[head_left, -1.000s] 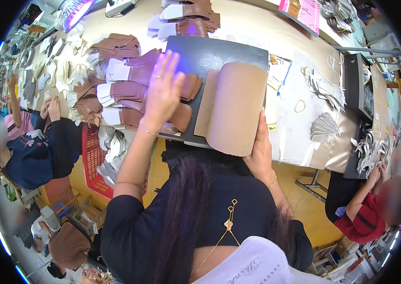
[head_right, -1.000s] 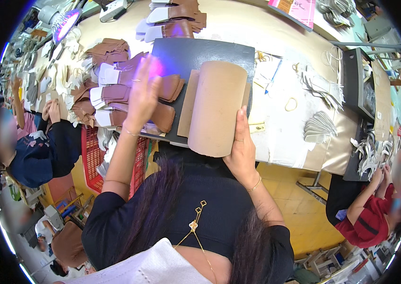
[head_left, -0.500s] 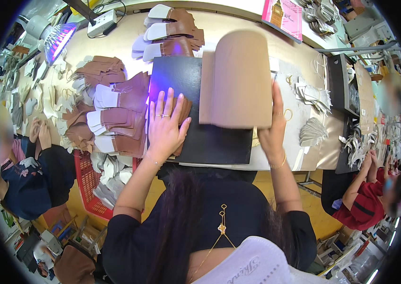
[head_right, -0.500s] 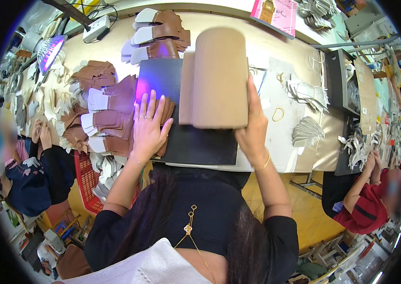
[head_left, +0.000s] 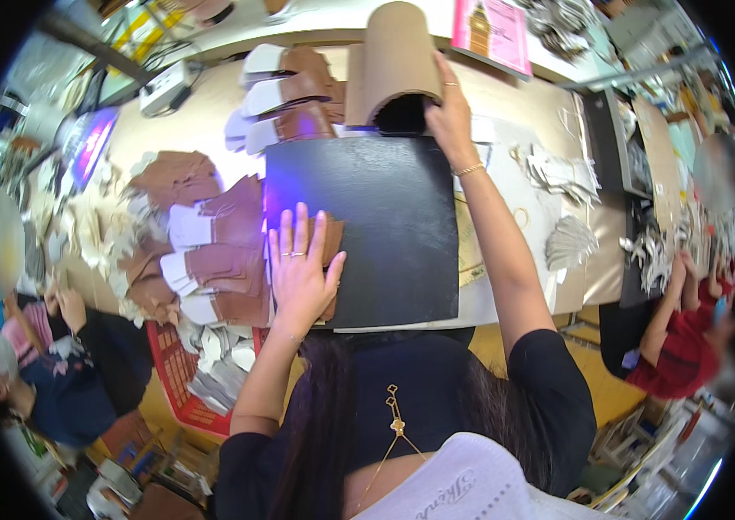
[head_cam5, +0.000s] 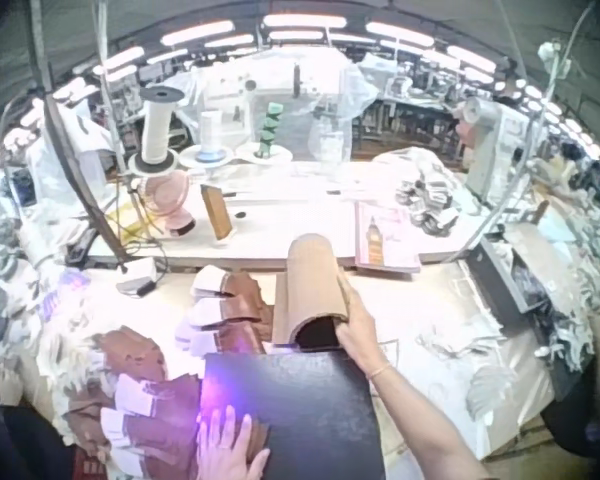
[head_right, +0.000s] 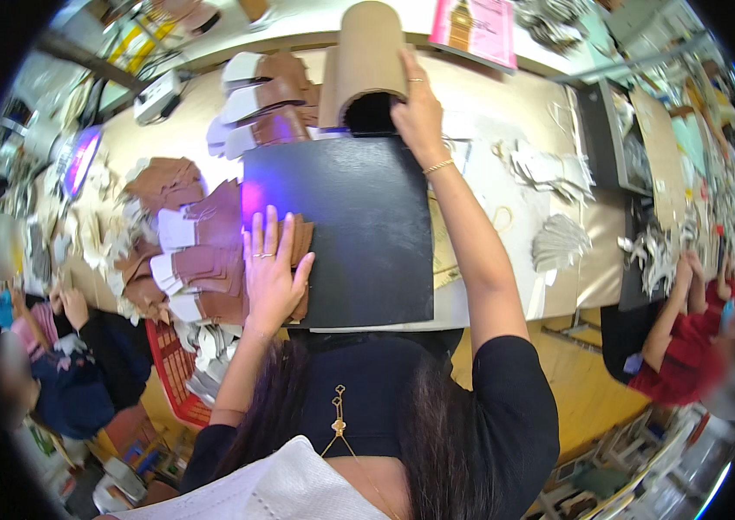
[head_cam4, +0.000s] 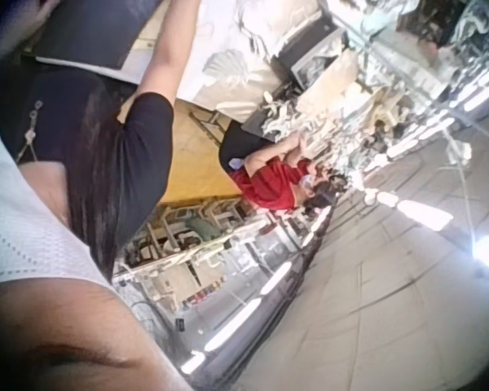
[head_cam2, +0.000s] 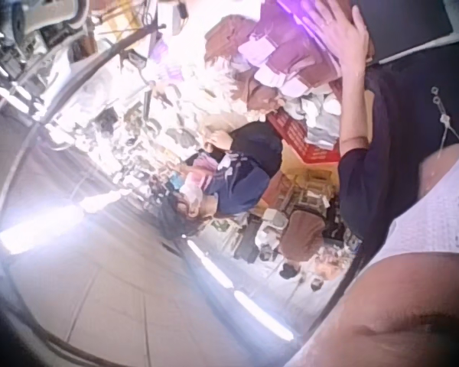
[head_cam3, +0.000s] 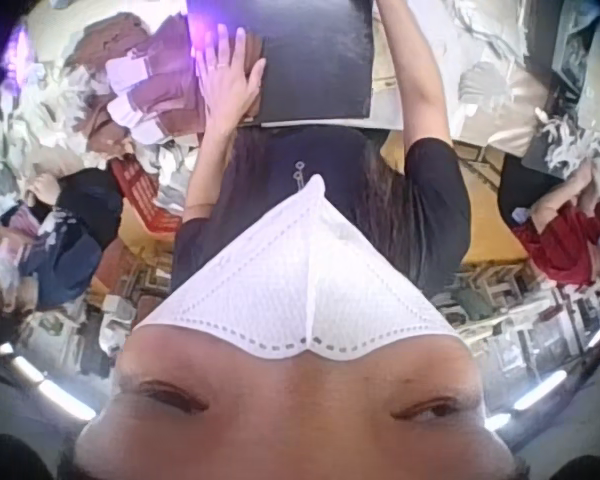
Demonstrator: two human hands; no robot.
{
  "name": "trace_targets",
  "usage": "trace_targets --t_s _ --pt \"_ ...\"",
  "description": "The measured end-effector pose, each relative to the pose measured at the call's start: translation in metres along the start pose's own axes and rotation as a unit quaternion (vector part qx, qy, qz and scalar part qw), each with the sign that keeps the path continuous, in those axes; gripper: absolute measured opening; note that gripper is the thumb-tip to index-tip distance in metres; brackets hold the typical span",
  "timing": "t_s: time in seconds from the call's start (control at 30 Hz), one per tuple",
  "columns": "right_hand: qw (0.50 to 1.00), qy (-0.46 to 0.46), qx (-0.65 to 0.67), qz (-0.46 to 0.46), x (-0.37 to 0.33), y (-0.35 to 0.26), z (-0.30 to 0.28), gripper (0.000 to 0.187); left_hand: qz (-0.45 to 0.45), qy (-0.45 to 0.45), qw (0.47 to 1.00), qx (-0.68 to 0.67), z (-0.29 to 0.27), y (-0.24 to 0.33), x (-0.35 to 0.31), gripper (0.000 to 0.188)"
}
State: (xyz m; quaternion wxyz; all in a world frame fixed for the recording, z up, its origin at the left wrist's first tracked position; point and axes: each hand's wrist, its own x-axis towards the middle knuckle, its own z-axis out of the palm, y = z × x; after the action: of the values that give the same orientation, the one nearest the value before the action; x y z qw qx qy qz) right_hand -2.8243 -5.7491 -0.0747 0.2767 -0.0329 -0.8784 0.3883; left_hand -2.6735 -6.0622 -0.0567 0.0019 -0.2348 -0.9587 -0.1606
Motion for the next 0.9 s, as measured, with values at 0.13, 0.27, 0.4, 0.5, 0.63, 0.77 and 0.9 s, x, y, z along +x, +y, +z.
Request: trace_targets --t_s 0.13,0.27,0.4,0.5,0.63,0.77,0.9 --pt "0.998 -0.010 0.021 0.061 -0.003 0.011 0.005 0.085 -0.003 -0.010 0.999 0.032 0.004 -0.001 0.001 0.070" --pt "0.998 -0.062 -0.003 -0.017 -0.005 0.015 -0.037 0.070 0.006 -0.009 0.997 0.079 0.009 -0.005 0.001 0.070" --pt "0.973 -0.211 -0.078 0.049 -0.011 0.057 -0.160 0.049 -0.006 -0.020 0.995 0.098 0.016 -0.012 0.000 0.072" --pt "0.892 -0.322 -0.303 0.094 -0.019 0.105 -0.238 0.064 -0.013 -0.023 0.995 0.095 0.016 -0.012 0.001 0.080" --pt "0.827 -0.429 -0.274 0.238 -0.021 0.142 -0.268 0.086 -0.014 0.001 0.994 0.111 -0.005 0.000 0.000 0.093" --pt "0.807 -0.458 -0.321 0.192 -0.017 0.144 -0.272 0.092 -0.026 0.094 0.995 0.020 -0.046 0.016 -0.001 0.096" --pt "0.763 -0.479 -0.413 0.136 -0.018 0.138 -0.276 0.082 -0.004 0.145 0.983 -0.112 -0.065 0.045 0.001 0.091"
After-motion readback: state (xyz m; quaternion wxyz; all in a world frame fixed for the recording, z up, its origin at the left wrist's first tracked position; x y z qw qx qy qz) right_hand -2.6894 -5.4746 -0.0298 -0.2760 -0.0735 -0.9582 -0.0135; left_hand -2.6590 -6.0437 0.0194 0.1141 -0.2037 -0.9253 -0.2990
